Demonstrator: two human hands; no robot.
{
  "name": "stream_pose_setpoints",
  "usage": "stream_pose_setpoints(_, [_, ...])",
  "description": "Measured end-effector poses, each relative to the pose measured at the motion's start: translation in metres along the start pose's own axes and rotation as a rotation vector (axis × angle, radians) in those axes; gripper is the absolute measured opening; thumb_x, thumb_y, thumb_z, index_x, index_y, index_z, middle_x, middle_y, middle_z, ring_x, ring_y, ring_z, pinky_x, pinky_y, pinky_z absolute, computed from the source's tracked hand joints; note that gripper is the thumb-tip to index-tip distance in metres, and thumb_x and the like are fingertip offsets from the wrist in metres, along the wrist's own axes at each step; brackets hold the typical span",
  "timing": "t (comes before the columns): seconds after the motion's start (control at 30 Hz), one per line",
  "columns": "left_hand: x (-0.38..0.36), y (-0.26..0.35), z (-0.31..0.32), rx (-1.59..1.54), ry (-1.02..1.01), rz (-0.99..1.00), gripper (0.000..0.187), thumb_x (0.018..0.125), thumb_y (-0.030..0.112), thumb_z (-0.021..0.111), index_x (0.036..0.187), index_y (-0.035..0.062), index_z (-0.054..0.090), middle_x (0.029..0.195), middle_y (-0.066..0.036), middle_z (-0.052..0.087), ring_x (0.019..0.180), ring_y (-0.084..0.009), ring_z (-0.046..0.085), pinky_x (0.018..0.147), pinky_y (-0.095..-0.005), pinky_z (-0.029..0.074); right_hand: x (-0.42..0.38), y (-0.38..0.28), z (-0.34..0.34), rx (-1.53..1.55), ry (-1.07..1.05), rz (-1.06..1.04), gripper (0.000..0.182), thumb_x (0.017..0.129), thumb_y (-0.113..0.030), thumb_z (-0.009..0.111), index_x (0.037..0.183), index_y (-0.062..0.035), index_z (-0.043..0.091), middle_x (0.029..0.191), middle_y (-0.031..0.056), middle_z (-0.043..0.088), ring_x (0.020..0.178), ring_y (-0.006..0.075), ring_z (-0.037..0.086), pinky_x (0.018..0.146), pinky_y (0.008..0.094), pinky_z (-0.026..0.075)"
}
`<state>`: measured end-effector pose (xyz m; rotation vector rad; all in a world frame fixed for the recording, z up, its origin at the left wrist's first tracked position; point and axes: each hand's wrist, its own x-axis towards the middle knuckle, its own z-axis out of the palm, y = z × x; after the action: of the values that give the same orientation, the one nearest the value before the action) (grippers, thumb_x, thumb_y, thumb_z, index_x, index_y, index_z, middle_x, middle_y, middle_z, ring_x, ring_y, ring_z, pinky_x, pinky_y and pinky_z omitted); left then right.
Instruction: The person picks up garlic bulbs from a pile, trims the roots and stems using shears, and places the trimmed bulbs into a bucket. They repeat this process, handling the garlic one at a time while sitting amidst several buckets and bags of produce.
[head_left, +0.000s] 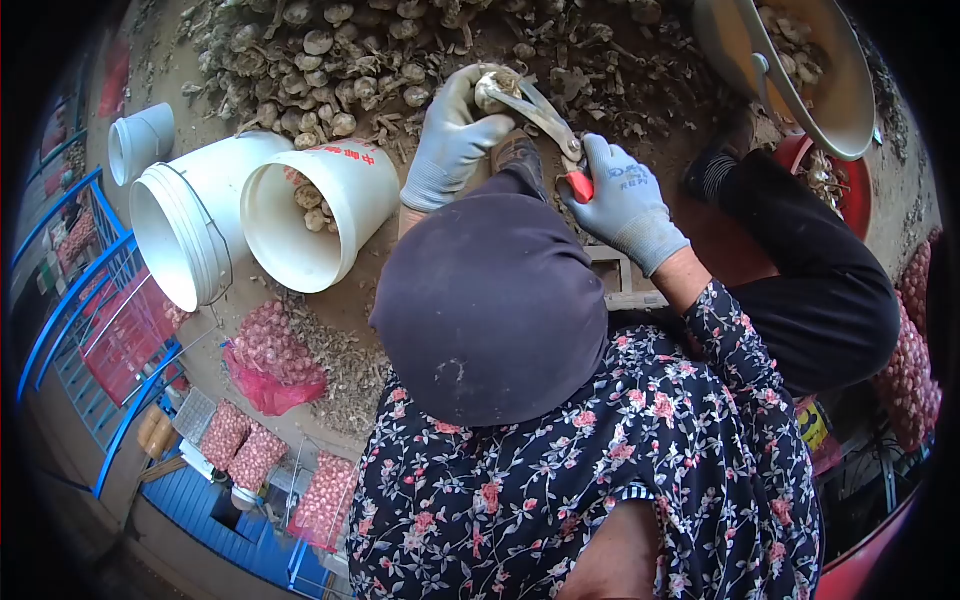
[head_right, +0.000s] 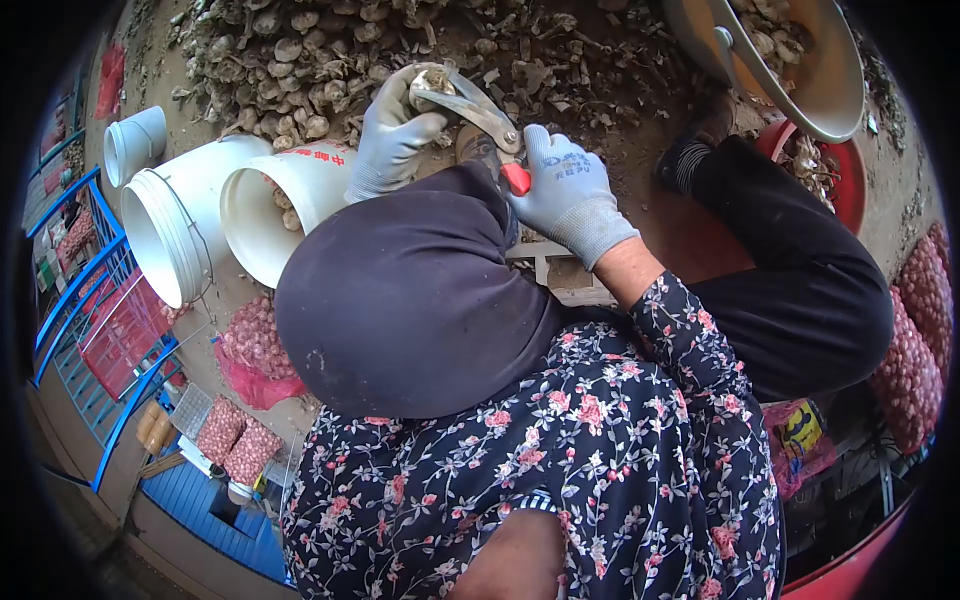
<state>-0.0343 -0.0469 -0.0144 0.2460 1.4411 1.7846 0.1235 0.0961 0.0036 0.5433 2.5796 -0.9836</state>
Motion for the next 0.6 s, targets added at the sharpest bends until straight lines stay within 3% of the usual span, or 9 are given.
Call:
stream_pose_setpoints(0.03, [0.001, 0.002, 0.001, 0.0, 0.002, -0.006, 0.057, 0.072, -0.003, 0.063, 0.127, 0.0015, 0.048, 0.108, -0.006, 0.06, 0.099, -0.0143, 0.058, 0.087, -0.027, 0.048, 0.003, -0.001, -0.003, -0.045, 0.002, -0.011, 0.05, 0.082, -0.044, 0.06, 0.111, -0.0055, 0.046, 0.101, 0.0186, 0.059, 0.096, 0.0336, 0.06, 0.081, 0.0444, 0.046])
stream_pose_setpoints(0.1, [0.004, 0.001, 0.0, 0.582, 0.083, 0.05, 0.059, 0.067, -0.001, 0.064, 0.124, -0.0005, 0.05, 0.108, -0.006, 0.06, 0.1, -0.015, 0.058, 0.087, -0.0273, 0.047, 0.008, -0.005, -0.007, -0.098, -0.061, 0.013, 0.053, 0.081, -0.048, 0.058, 0.111, -0.0063, 0.047, 0.102, 0.0173, 0.059, 0.098, 0.0324, 0.06, 0.084, 0.0442, 0.045])
stream_pose_setpoints(0.13, [0.007, -0.001, -0.002, 0.721, 0.111, 0.114, 0.057, 0.063, 0.001, 0.064, 0.119, -0.0004, 0.053, 0.105, -0.008, 0.061, 0.098, -0.0157, 0.058, 0.086, -0.0275, 0.046, 0.01, -0.004, -0.008, -0.13, -0.061, 0.019, 0.053, 0.081, -0.048, 0.058, 0.112, -0.0063, 0.047, 0.102, 0.0171, 0.059, 0.098, 0.0326, 0.06, 0.084, 0.044, 0.045])
stream_pose_setpoints(0.23, [0.007, -0.004, 0.001, 0.926, 0.178, 0.117, 0.055, 0.063, 0.003, 0.066, 0.116, 0.0015, 0.054, 0.101, -0.009, 0.062, 0.094, -0.0161, 0.059, 0.084, -0.0269, 0.047, 0.015, -0.003, -0.002, -0.173, -0.05, 0.013, 0.053, 0.082, -0.048, 0.057, 0.111, -0.0059, 0.047, 0.101, 0.0169, 0.059, 0.098, 0.0323, 0.06, 0.085, 0.0434, 0.045])
stream_pose_setpoints(0.3, [0.008, -0.004, 0.003, 0.916, 0.197, 0.111, 0.053, 0.063, 0.005, 0.067, 0.115, 0.0021, 0.054, 0.099, -0.01, 0.062, 0.091, -0.0164, 0.06, 0.082, -0.027, 0.047, 0.017, -0.004, 0.0, -0.182, -0.042, -0.002, 0.052, 0.082, -0.048, 0.057, 0.11, -0.0055, 0.047, 0.101, 0.017, 0.06, 0.098, 0.0318, 0.06, 0.085, 0.0432, 0.045])
stream_pose_setpoints(0.37, [0.008, -0.003, 0.005, 0.906, 0.218, 0.107, 0.052, 0.063, 0.006, 0.067, 0.113, 0.0027, 0.054, 0.096, -0.01, 0.062, 0.089, -0.0167, 0.06, 0.081, -0.0271, 0.048, 0.019, -0.007, -0.002, -0.111, -0.173, 0.043, 0.044, 0.082, -0.036, 0.059, 0.108, -0.0042, 0.046, 0.098, 0.0184, 0.061, 0.096, 0.0338, 0.06, 0.082, 0.0441, 0.045])
stream_pose_setpoints(0.47, [0.006, -0.002, 0.007, 0.921, 0.203, 0.114, 0.05, 0.065, 0.007, 0.068, 0.113, 0.0031, 0.055, 0.095, -0.008, 0.062, 0.085, -0.0139, 0.06, 0.078, -0.0272, 0.049, 0.019, -0.005, -0.001, -0.085, -0.182, 0.055, 0.037, 0.083, -0.031, 0.057, 0.103, -0.003, 0.045, 0.096, 0.0204, 0.062, 0.094, 0.0372, 0.061, 0.08, 0.0461, 0.046])
stream_pose_setpoints(0.6, [0.005, -0.016, 0.005, 0.747, 0.197, 0.063, 0.046, 0.07, 0.008, 0.072, 0.111, 0.0013, 0.055, 0.092, -0.005, 0.061, 0.082, -0.0093, 0.059, 0.076, -0.0245, 0.049, 0.018, -0.001, 0.0, -0.052, -0.251, 0.089, 0.031, 0.083, -0.026, 0.055, 0.1, -0.0024, 0.045, 0.092, 0.0228, 0.062, 0.091, 0.0398, 0.061, 0.078, 0.0481, 0.047])
